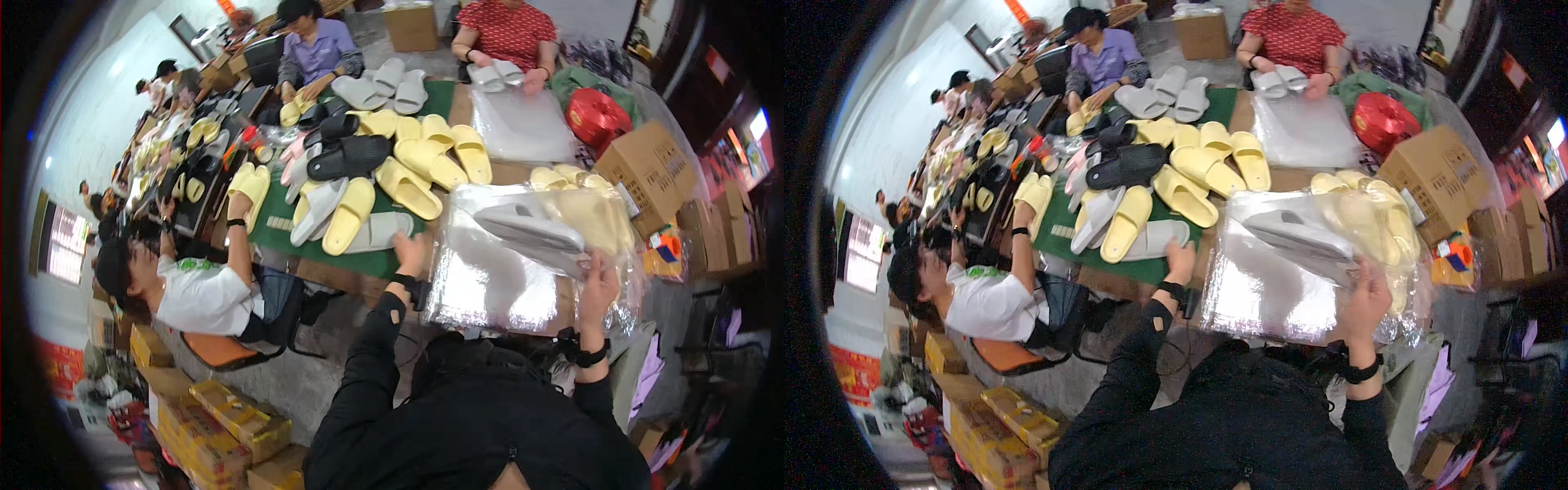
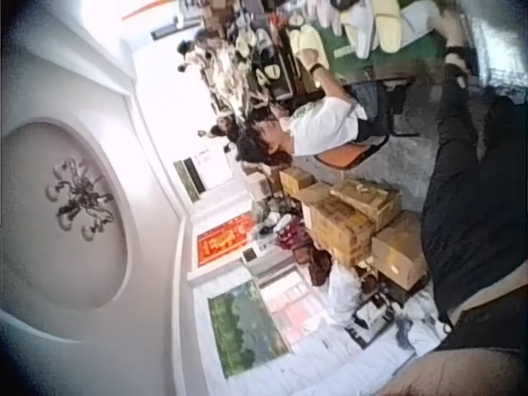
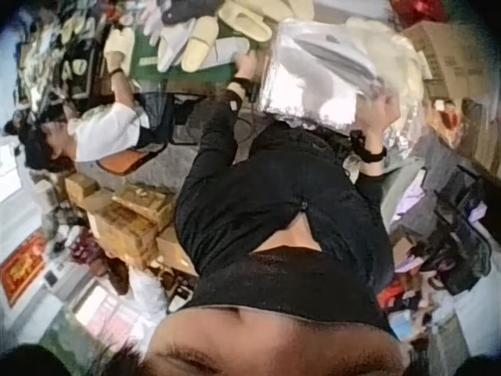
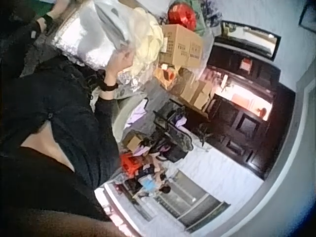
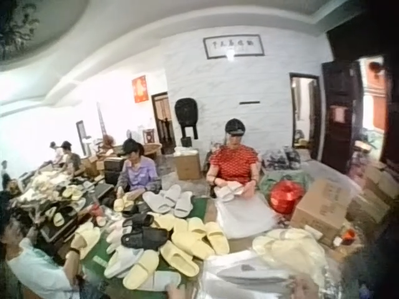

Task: Packing manufactured foam slides into plastic bags and a shipping container.

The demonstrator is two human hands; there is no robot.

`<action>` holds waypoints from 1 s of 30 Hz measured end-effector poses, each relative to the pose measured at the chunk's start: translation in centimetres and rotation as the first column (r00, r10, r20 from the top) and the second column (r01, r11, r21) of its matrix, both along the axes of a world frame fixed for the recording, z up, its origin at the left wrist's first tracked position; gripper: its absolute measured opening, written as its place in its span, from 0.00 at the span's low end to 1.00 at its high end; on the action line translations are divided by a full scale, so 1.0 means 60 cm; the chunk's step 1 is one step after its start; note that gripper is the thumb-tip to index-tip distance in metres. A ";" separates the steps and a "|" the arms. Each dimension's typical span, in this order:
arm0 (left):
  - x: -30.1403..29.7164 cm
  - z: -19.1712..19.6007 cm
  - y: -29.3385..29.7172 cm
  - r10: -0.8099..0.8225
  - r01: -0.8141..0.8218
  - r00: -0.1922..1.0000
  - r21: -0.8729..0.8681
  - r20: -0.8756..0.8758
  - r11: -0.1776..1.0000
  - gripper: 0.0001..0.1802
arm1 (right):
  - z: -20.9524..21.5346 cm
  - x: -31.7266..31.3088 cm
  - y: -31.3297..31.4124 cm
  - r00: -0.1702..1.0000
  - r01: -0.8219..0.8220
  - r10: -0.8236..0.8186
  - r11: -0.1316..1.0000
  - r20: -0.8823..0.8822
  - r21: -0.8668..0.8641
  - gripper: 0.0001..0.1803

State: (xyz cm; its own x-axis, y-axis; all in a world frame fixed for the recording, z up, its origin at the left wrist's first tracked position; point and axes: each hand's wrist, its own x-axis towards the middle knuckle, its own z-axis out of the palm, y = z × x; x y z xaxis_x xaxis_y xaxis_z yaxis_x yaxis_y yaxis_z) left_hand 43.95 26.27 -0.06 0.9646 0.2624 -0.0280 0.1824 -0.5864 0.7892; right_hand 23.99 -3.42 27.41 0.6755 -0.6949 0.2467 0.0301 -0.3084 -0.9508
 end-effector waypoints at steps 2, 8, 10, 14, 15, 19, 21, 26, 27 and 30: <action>0.010 0.046 0.018 0.090 -0.090 0.996 0.168 0.006 0.982 0.33 | 0.011 -0.028 -0.036 0.997 0.066 -0.068 0.996 0.031 0.062 0.12; 0.053 0.022 0.093 0.263 -0.211 0.948 0.260 -0.181 0.942 0.42 | 0.018 -0.086 -0.080 0.980 0.176 -0.188 0.971 0.066 0.161 0.10; 0.072 0.027 0.088 0.187 -0.181 0.926 0.051 -0.328 0.982 0.40 | 0.010 -0.110 -0.090 0.965 0.245 -0.256 0.956 0.052 0.162 0.10; 0.113 0.036 0.098 0.029 -0.119 0.979 -0.454 -0.200 0.883 0.29 | 0.019 -0.123 -0.073 0.967 0.250 -0.255 0.956 0.011 0.156 0.11; 0.093 0.107 0.118 0.172 -0.227 0.971 -0.420 -0.165 0.879 0.27 | 0.017 -0.118 -0.071 0.977 0.203 -0.210 0.963 0.021 0.178 0.11; 0.146 0.172 0.076 -0.018 -0.036 0.998 -0.757 -0.063 0.652 0.23 | 0.001 -0.147 -0.091 0.961 0.263 -0.273 0.950 0.039 0.167 0.11; 0.156 0.223 0.076 0.012 -0.133 0.987 -0.759 -0.163 0.637 0.22 | 0.005 -0.144 -0.090 0.964 0.250 -0.263 0.946 0.040 0.206 0.10; 0.083 0.349 -0.021 -0.032 0.126 0.991 -0.808 0.132 0.576 0.19 | -0.004 -0.148 -0.104 0.947 0.251 -0.291 0.934 0.136 0.255 0.09; 0.055 0.386 -0.043 -0.038 0.126 0.991 -0.808 0.128 0.576 0.19 | -0.002 -0.150 -0.106 0.946 0.257 -0.297 0.932 0.132 0.255 0.09; -0.027 0.469 -0.107 -0.190 0.310 0.950 -0.782 0.246 0.541 0.19 | 0.036 -0.144 -0.097 0.904 0.345 -0.393 0.903 0.168 0.255 0.09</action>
State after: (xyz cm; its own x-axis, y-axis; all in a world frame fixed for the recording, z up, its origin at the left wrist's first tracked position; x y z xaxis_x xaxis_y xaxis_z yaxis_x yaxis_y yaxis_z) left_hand 42.36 19.83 28.11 0.9978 -0.0648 0.0157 0.0041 0.2948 0.9555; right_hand 15.35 -9.23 29.59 0.3091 -0.9356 0.1707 0.1600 -0.1258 -0.9791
